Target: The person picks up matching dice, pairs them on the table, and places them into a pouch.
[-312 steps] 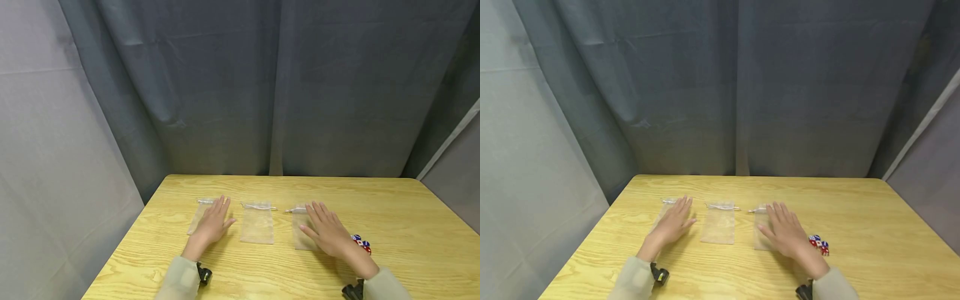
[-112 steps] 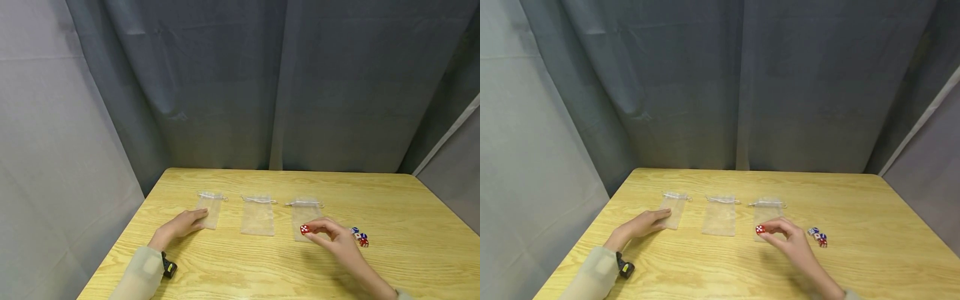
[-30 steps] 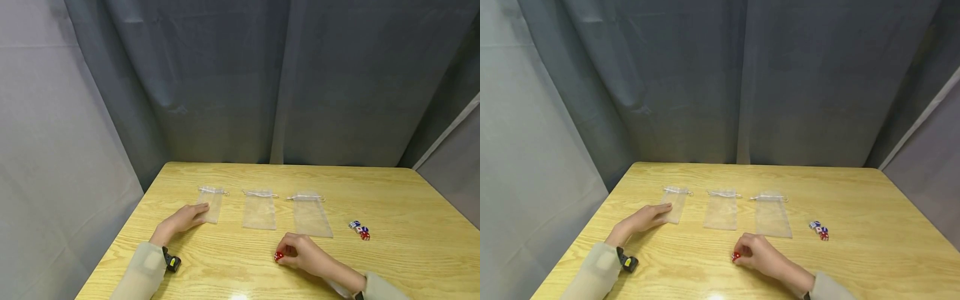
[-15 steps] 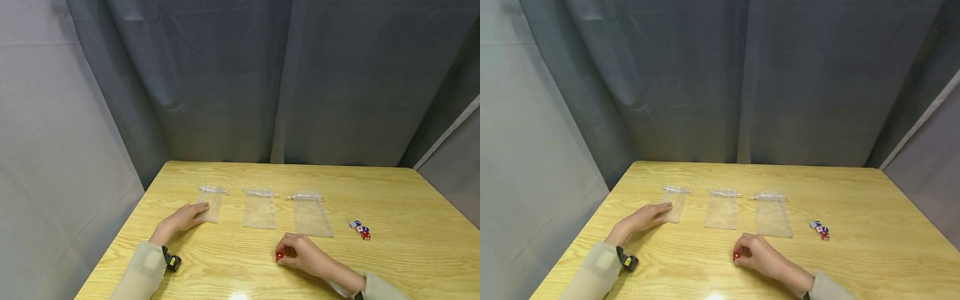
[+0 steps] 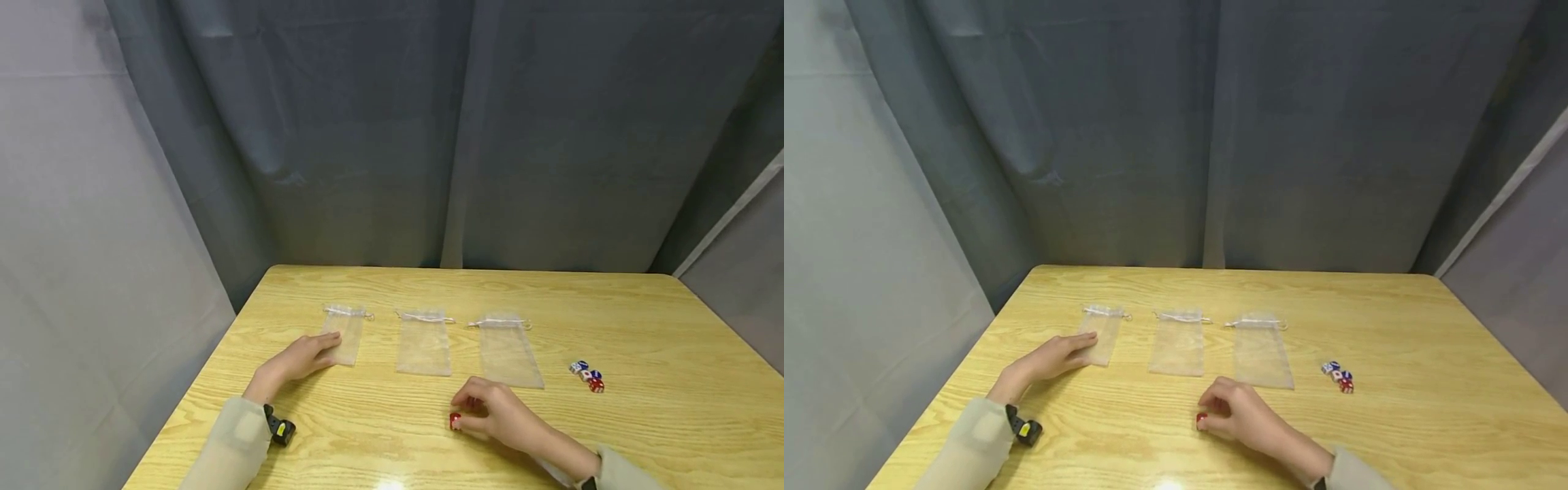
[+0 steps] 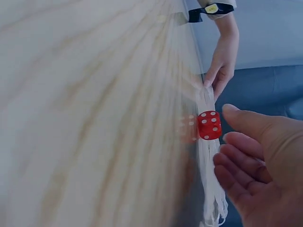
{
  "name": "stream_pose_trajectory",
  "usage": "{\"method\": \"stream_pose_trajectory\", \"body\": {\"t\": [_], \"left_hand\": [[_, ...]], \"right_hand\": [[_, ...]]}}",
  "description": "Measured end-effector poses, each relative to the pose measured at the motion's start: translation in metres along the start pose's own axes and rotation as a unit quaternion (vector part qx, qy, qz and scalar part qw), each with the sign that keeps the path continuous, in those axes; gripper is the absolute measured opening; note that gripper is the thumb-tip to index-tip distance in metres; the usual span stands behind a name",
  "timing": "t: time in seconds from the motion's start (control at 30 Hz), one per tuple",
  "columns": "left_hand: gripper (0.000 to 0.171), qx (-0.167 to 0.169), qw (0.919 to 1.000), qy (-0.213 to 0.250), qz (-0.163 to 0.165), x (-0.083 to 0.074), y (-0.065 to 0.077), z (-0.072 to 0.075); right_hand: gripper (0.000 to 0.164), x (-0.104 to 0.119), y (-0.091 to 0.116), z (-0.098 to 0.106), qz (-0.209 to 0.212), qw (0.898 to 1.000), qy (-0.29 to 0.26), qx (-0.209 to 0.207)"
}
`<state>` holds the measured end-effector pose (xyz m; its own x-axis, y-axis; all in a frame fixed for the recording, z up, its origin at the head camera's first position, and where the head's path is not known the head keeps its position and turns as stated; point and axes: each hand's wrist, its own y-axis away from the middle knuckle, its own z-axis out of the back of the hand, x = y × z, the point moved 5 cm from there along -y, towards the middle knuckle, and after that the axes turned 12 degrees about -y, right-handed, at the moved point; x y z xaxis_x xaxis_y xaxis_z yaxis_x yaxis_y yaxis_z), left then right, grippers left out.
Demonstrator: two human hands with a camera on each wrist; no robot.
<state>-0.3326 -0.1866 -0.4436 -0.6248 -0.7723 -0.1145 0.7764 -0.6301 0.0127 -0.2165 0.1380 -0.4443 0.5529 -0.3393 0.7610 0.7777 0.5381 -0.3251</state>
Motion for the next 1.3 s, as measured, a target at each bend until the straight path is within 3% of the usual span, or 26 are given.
{"method": "stream_pose_trajectory", "body": {"t": [0.37,0.7,1.3], "left_hand": [[0.047,0.001,1.0000,-0.003,-0.005,0.001,-0.001,-0.002],[0.049,0.001,1.0000,0.004,-0.004,0.002,-0.001,-0.003],[0.049,0.003,0.9999,0.010,-0.003,0.007,0.004,-0.003]], "right_hand": [[0.024,-0.004,0.000,0.013,0.012,0.995,-0.016,-0.101],[0.031,-0.010,0.013,0.032,-0.023,0.990,-0.003,-0.142],[0.027,-0.024,0.062,0.084,-0.057,0.977,0.048,-0.198]]}}
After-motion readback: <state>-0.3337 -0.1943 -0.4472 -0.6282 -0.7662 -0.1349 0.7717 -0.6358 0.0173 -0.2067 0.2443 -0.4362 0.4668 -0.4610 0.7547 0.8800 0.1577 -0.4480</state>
